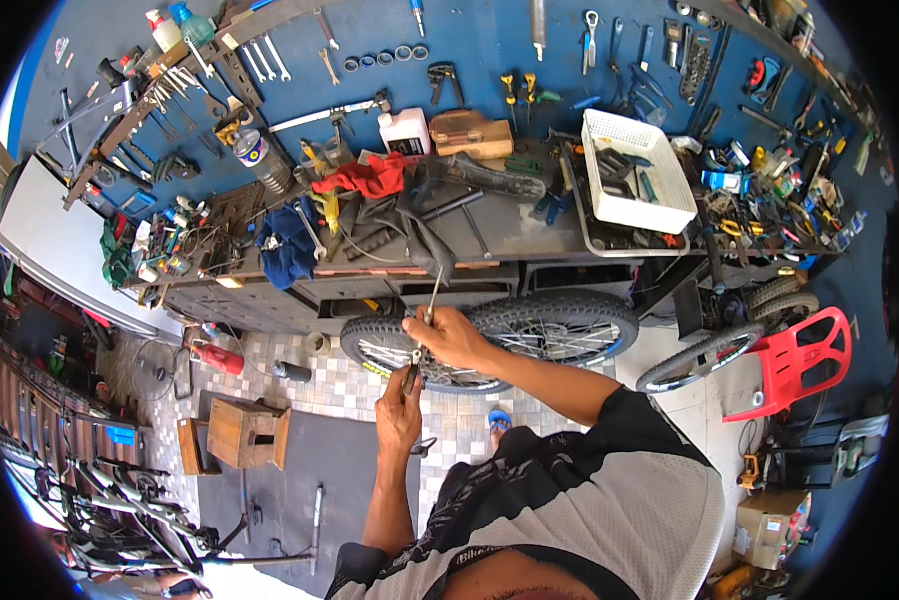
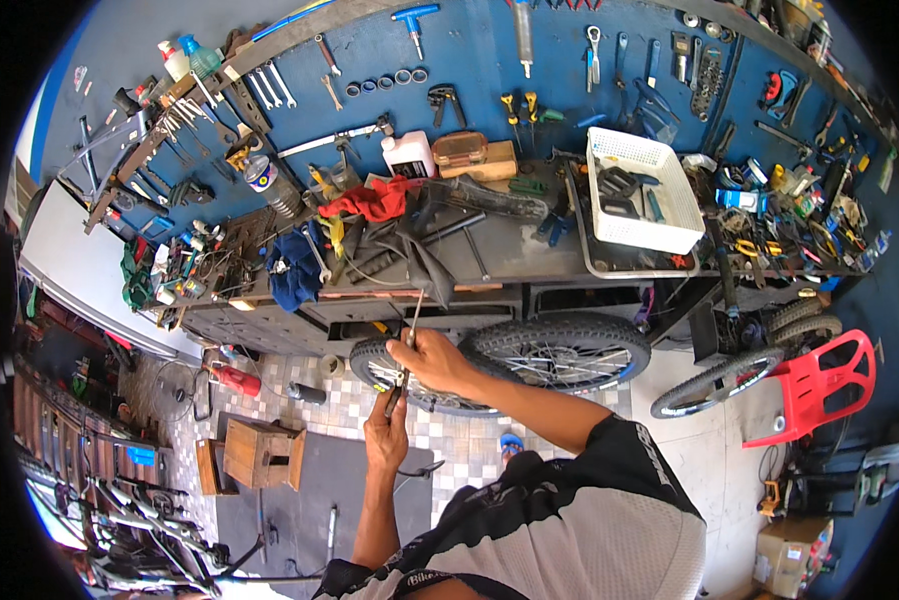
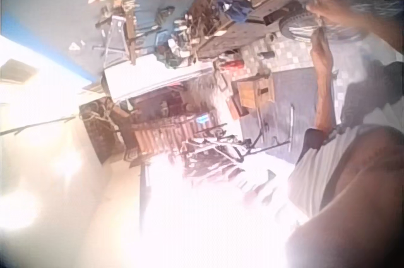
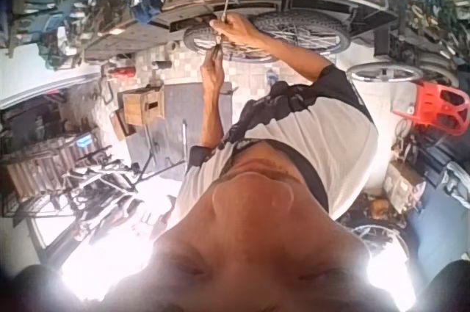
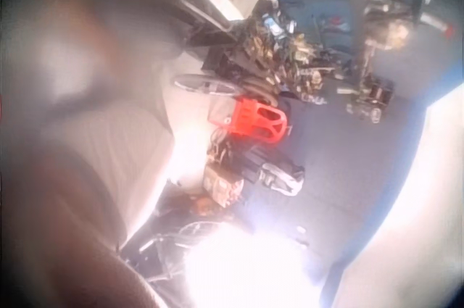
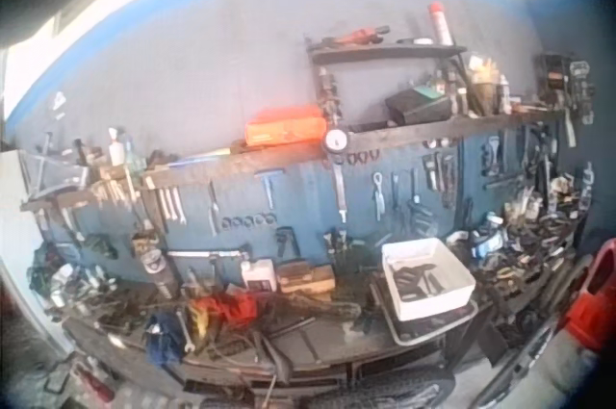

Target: The person removes a bicycle tire from the rim, uses a pressure gauge to check the tire pressure, and then reattaches the tire to the rim.

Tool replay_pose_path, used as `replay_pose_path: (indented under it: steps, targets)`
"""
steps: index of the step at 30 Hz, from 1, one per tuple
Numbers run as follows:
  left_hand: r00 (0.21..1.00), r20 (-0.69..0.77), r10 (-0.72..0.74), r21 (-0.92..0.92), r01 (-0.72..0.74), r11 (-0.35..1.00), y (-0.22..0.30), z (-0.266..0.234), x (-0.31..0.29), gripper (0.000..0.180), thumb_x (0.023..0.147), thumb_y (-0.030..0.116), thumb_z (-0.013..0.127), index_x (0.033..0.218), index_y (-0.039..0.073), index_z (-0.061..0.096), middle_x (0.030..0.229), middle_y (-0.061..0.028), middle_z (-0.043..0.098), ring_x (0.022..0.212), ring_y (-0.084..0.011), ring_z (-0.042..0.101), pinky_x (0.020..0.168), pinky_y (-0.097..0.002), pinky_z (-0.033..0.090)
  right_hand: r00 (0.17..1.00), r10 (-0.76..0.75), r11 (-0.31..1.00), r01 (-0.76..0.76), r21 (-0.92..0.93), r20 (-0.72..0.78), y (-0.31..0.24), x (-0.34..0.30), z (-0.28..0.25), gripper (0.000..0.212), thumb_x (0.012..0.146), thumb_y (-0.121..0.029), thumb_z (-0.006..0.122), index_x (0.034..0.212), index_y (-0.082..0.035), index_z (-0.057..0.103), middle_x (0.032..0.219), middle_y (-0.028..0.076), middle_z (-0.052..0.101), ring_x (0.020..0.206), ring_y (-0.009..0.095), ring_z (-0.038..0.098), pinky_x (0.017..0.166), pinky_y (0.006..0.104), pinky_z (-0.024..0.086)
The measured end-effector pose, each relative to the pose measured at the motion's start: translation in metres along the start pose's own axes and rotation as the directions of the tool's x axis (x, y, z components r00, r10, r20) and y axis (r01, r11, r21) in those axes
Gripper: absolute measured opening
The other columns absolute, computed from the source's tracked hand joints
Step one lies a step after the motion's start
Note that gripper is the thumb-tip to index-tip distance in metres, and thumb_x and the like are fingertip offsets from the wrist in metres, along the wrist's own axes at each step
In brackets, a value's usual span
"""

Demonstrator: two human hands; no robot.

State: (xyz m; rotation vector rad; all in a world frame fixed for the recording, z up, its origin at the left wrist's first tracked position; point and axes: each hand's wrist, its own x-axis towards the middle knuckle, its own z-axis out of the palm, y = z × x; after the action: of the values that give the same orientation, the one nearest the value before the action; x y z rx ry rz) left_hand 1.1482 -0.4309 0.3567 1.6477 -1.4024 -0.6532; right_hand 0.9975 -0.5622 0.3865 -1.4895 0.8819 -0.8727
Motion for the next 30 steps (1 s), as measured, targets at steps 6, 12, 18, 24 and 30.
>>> replay_pose_path:
  steps: [6, 12, 18, 24, 30]
  targets:
    - [0.996, 0.035, -0.08, 0.165, 0.073, 0.984, -0.017, 0.027, -0.074, 0.02, 0.109, 0.026, 0.061, 0.118, 0.009, 0.067, 0.086, -0.023, 0.071, 0.07, -0.0411, 0.07, 0.063, -0.047, 0.053, 0.991, 0.125, 0.989, -0.12, 0.084, -0.05, 0.04, -0.058, -0.01, 0.045, 0.106, -0.042, 0.062, 0.076, -0.008, 0.061, 0.061, 0.003, 0.057, 0.054, 0.017, 0.051, 0.053, 0.0416, 0.04]
    - [0.976, -0.062, -0.208, 0.094, 0.213, 0.973, -0.065, 0.042, -0.205, 0.029, 0.109, 0.034, 0.059, 0.115, 0.007, 0.068, 0.084, -0.0219, 0.072, 0.072, -0.0436, 0.071, 0.063, -0.0469, 0.053, 0.992, -0.002, 0.906, -0.051, -0.42, -0.126, 0.053, -0.057, -0.094, 0.044, 0.101, -0.044, 0.067, 0.086, -0.003, 0.07, 0.065, 0.015, 0.064, 0.061, 0.029, 0.064, 0.059, 0.0443, 0.047]
    - [0.897, -0.165, -0.41, 0.061, 0.424, 0.903, -0.039, 0.055, -0.266, 0.032, 0.109, 0.036, 0.06, 0.113, 0.006, 0.068, 0.066, -0.0152, 0.063, 0.057, -0.0223, 0.061, 0.056, -0.0404, 0.046, 0.941, -0.327, 0.498, 0.098, -0.861, -0.082, 0.072, 0.062, -0.176, 0.018, 0.101, -0.021, 0.067, 0.104, -0.004, 0.062, 0.113, 0.022, 0.07, 0.103, 0.043, 0.069, 0.081, 0.0532, 0.058]
    - [0.843, -0.238, -0.481, 0.073, 0.51, 0.857, 0.012, 0.116, -0.22, 0.038, 0.108, 0.041, 0.059, 0.113, 0.005, 0.07, 0.066, -0.0158, 0.062, 0.06, -0.023, 0.063, 0.06, -0.0415, 0.048, 0.986, -0.096, 0.192, -0.12, -0.974, -0.14, 0.13, 0.167, -0.256, 0.049, 0.1, -0.011, 0.062, 0.148, -0.017, 0.055, 0.139, 0.023, 0.06, 0.128, 0.04, 0.063, 0.099, 0.0519, 0.058]
    - [0.73, -0.352, -0.585, -0.003, 0.625, 0.781, 0.057, 0.17, -0.207, 0.04, 0.108, 0.043, 0.06, 0.114, 0.005, 0.071, 0.063, -0.0121, 0.061, 0.057, -0.0188, 0.058, 0.057, -0.0392, 0.045, 0.458, -0.682, 0.725, 0.324, -0.608, -0.57, -0.036, 0.174, -0.283, 0.063, 0.095, -0.044, 0.078, 0.136, 0.001, 0.06, 0.123, 0.022, 0.065, 0.112, 0.039, 0.063, 0.099, 0.0507, 0.05]
